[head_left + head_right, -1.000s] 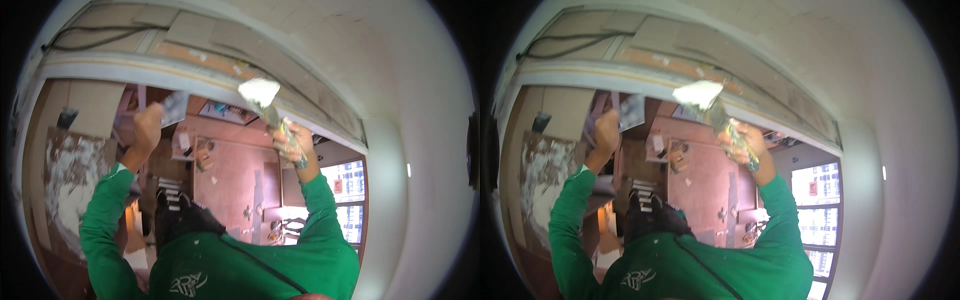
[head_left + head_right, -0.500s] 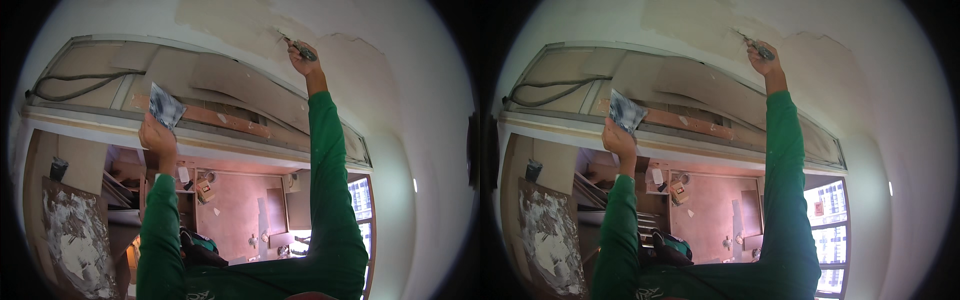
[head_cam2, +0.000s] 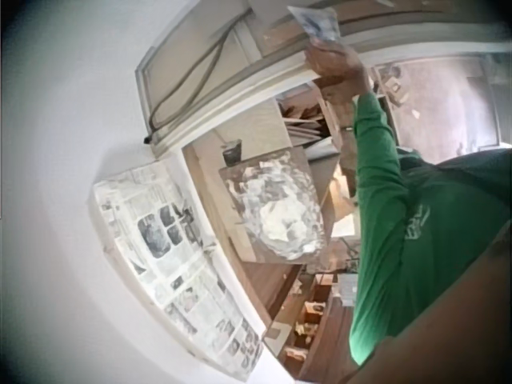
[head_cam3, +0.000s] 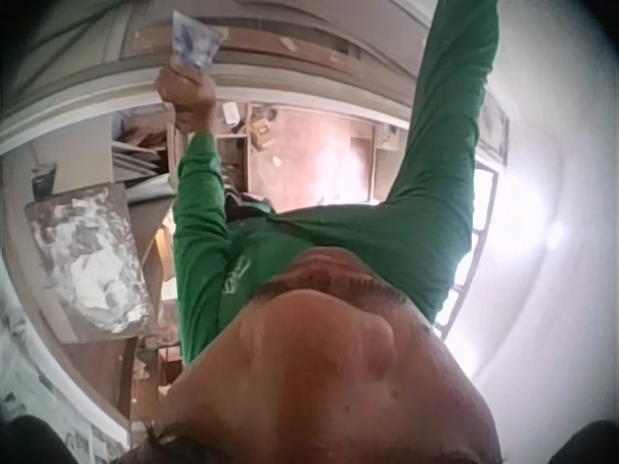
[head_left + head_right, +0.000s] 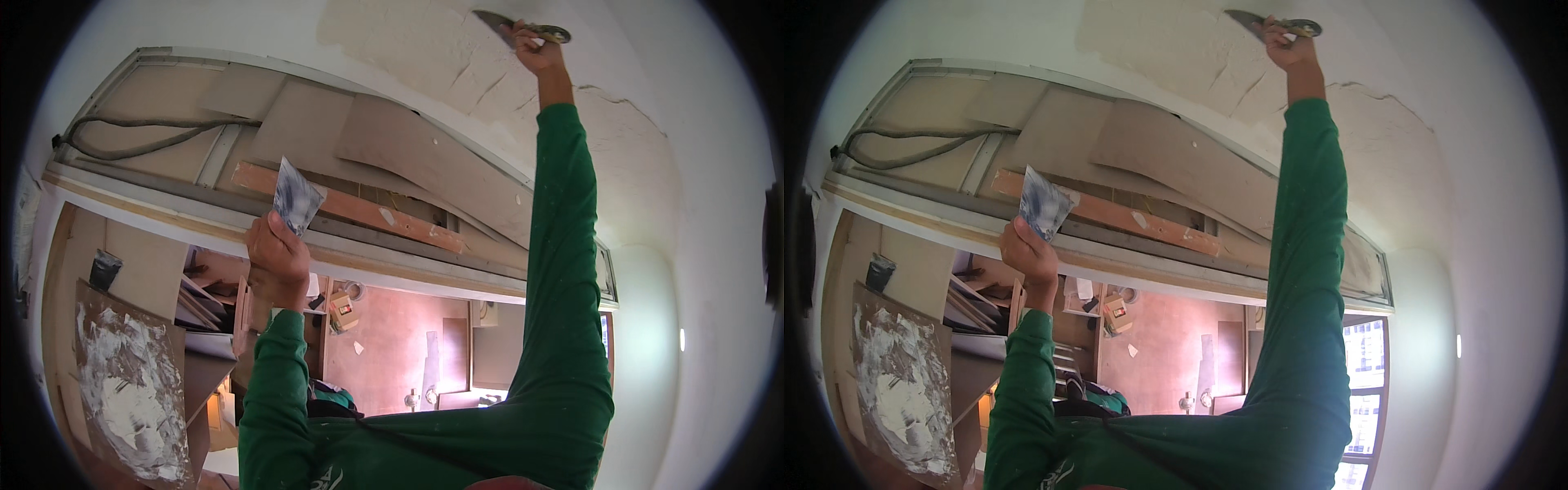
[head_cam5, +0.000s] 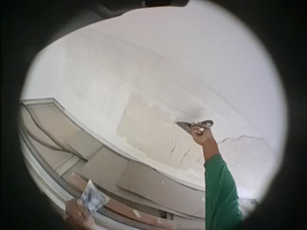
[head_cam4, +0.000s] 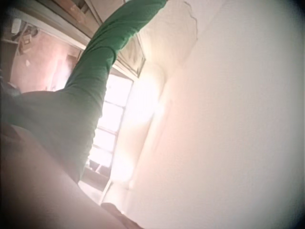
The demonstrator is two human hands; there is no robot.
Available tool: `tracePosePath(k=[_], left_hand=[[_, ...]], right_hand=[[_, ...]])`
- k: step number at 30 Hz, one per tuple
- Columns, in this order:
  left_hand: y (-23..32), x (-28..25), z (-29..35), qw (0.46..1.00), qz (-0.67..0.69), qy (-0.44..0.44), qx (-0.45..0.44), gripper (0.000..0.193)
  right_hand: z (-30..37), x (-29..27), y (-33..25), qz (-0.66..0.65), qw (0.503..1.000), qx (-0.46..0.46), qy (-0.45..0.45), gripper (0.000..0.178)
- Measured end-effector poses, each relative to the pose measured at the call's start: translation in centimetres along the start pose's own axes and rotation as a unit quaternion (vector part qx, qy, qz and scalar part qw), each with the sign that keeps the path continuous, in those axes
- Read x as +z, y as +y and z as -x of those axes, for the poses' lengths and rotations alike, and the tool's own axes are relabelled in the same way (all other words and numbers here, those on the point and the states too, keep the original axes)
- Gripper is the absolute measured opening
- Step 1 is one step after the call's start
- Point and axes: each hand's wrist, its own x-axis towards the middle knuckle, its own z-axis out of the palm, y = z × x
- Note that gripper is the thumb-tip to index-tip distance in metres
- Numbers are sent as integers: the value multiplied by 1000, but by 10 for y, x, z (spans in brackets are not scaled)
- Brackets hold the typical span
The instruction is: The person applies white plaster to a ceiling using a trowel and a hawk. They repeatedly scoop plaster from the hawk, spread it onto the ceiling surface, and smooth the application. The person also uses a long straight edge to level the plaster and occasionally scrapes excess material back onto the hawk.
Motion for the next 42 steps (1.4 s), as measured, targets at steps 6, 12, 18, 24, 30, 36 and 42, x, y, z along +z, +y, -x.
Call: tracePosePath(k=[6,12,18,24,30,36,42], left_hand=[[-8,5,3,1000,5,20,-3,40],[-11,7,6,999,-15,31,-7,38],[-5,8,5,999,-3,34,-3,37],[-10,6,4,1000,-3,21,-10,36],[-4,5,3,998,-49,6,-23,38],[-6,8,7,998,-57,-13,-19,39],[-3,5,6,996,-83,-7,3,33]], right_hand=[[52,17,43,52,989,-53,-129,61],[-23,6,87,56,998,35,15,59],[-49,48,52,-125,990,20,70,64],[28,34,33,-43,984,11,-173,52],[49,-63,5,-39,999,-4,-1,35],[17,-114,-38,-23,997,18,73,70],[41,-50,-78,-34,999,-10,17,52]])
